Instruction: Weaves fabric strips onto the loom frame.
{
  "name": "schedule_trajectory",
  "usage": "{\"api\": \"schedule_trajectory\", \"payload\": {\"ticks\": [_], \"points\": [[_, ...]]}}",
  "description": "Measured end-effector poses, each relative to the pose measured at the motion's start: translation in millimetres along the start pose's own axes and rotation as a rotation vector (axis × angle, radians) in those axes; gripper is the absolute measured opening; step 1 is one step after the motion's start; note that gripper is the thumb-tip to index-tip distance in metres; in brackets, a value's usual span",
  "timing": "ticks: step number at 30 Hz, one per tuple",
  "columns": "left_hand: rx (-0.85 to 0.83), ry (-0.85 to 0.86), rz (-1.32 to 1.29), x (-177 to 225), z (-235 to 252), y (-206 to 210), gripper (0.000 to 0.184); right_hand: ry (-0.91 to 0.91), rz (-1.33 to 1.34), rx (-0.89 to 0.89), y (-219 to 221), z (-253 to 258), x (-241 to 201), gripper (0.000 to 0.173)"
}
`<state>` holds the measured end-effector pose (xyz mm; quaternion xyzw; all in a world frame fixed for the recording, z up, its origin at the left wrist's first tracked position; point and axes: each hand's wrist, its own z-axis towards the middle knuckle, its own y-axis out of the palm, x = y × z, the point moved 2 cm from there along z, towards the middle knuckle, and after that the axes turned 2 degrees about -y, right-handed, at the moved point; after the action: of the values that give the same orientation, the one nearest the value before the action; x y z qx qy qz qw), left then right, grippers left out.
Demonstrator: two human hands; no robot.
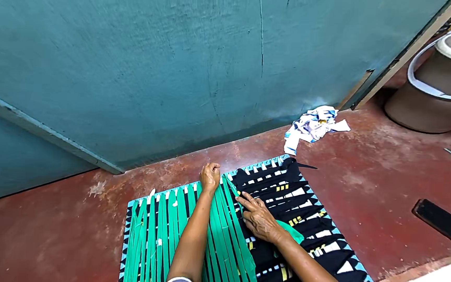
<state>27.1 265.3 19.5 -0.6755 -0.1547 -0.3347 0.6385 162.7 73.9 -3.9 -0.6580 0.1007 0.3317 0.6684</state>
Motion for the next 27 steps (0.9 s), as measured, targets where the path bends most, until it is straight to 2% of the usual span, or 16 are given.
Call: {"api": "schedule_trajectory", "payload": {"ticks": [2, 6, 8, 10, 13, 14, 16, 18, 21, 27], "points": [[-0.061, 0.017, 0.047, 0, -11, -3, 0.024, 0.033, 0.051, -0.052, -5, 2, 4, 0.025], [-0.284, -0.066, 0.197, 7, -9, -7, 0.029, 0.092, 0.168, -0.043, -17, 4, 7, 0.027], [-0.376, -0.106, 0.215, 10, -3, -8, 0.029, 0.167, 0.335, 0.091, -21, 3, 9, 0.024], [-0.433, -0.126, 0.209, 10, 3, -9, 0.027, 0.348, 0.628, 0.315, -24, 3, 11, 0.022], [-0.464, -0.143, 0.211, 10, 8, -10, 0.027, 0.663, 1.271, 0.556, -34, 16, 19, 0.025], [-0.464, -0.146, 0.229, 11, 8, -10, 0.028, 0.700, 1.445, 0.611, -40, 23, 22, 0.027], [-0.449, -0.149, 0.274, 14, 7, -7, 0.030, 0.695, 1.624, 0.691, -54, 41, 29, 0.030], [-0.434, -0.153, 0.279, 15, 6, -5, 0.030, 0.652, 1.612, 0.693, -71, 67, 31, 0.030], [-0.412, -0.125, 0.243, 11, 5, -4, 0.031, 0.616, 1.421, 0.582, -89, 112, 33, 0.028], [-0.450, -0.087, 0.096, 2, 9, -6, 0.034, 0.578, 0.997, 0.349, -85, 174, 36, 0.030]]}}
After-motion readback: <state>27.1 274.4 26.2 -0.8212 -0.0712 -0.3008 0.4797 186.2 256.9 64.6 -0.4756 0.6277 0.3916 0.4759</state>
